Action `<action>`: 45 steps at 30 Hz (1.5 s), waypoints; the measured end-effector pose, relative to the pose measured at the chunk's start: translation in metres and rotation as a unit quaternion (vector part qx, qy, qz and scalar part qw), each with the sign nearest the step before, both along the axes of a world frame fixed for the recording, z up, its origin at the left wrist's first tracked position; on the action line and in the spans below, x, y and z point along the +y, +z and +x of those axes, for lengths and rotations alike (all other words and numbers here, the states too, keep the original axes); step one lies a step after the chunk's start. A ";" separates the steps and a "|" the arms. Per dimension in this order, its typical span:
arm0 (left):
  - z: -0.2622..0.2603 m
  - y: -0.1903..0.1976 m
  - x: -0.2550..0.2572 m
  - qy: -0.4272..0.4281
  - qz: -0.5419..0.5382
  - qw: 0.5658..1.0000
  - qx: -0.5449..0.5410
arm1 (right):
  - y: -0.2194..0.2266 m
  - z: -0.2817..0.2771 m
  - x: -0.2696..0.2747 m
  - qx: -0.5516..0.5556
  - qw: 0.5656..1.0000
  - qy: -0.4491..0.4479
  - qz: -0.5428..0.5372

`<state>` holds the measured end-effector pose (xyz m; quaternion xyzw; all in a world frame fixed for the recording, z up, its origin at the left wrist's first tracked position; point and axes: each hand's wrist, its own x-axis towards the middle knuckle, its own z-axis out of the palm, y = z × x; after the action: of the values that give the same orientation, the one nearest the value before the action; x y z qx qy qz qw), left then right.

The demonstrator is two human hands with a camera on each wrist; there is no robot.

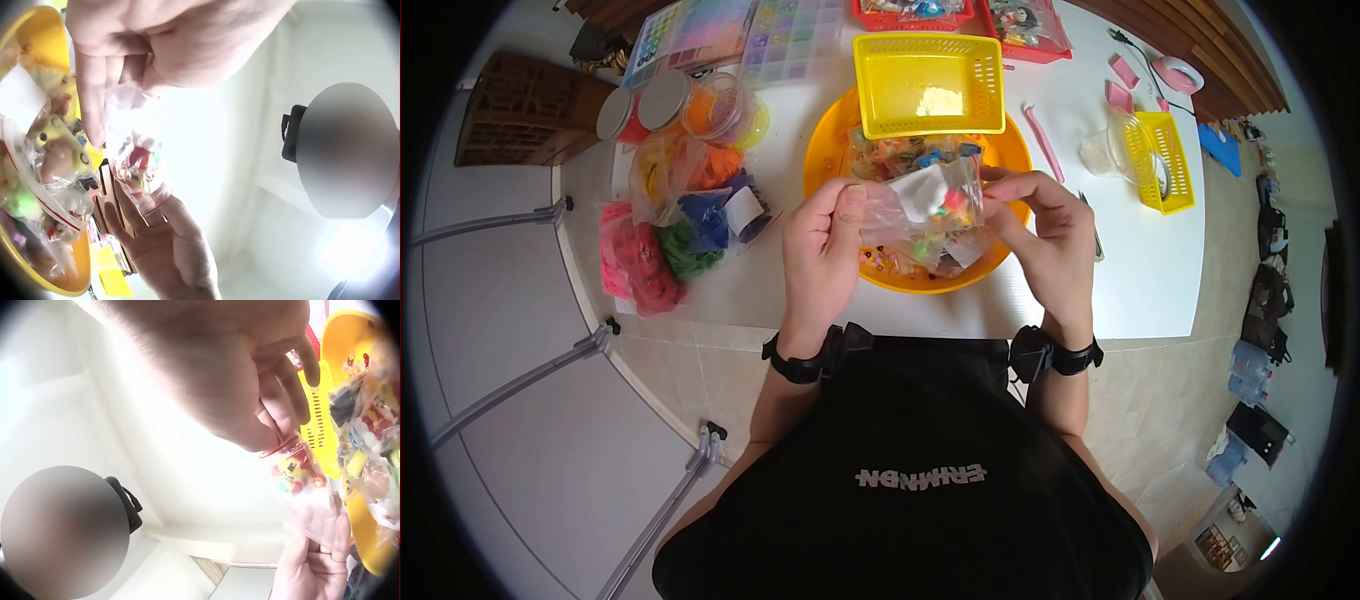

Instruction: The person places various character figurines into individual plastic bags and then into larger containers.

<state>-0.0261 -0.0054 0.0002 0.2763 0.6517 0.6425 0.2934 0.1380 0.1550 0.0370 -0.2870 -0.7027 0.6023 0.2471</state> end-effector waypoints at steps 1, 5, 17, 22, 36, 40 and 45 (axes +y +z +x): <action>-0.001 -0.001 -0.001 0.000 -0.002 1.000 -0.003 | -0.002 0.001 0.001 0.027 0.999 -0.006 -0.023; 0.002 0.002 0.001 0.013 -0.010 1.000 -0.011 | -0.013 -0.001 0.009 0.108 0.990 -0.040 -0.076; -0.002 0.001 -0.002 0.029 -0.037 0.999 -0.014 | -0.014 -0.001 0.025 0.230 0.930 -0.083 -0.276; 0.001 0.001 0.000 0.006 -0.029 0.999 -0.035 | 0.006 -0.004 0.016 0.094 0.982 0.035 -0.157; 0.012 0.009 0.007 -0.154 0.024 0.981 -0.115 | -0.016 -0.013 0.006 0.074 0.954 0.169 -0.235; 0.010 0.004 0.009 -0.128 0.026 0.988 -0.083 | -0.020 -0.014 -0.006 0.042 0.986 0.135 -0.091; 0.008 -0.004 0.009 -0.102 0.030 0.993 -0.051 | -0.020 -0.012 -0.018 -0.002 0.995 0.067 0.069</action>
<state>-0.0180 0.0038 -0.0039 0.3170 0.5849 0.6418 0.3814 0.1261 0.1371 0.0166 -0.2224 -0.7609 0.5668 0.2244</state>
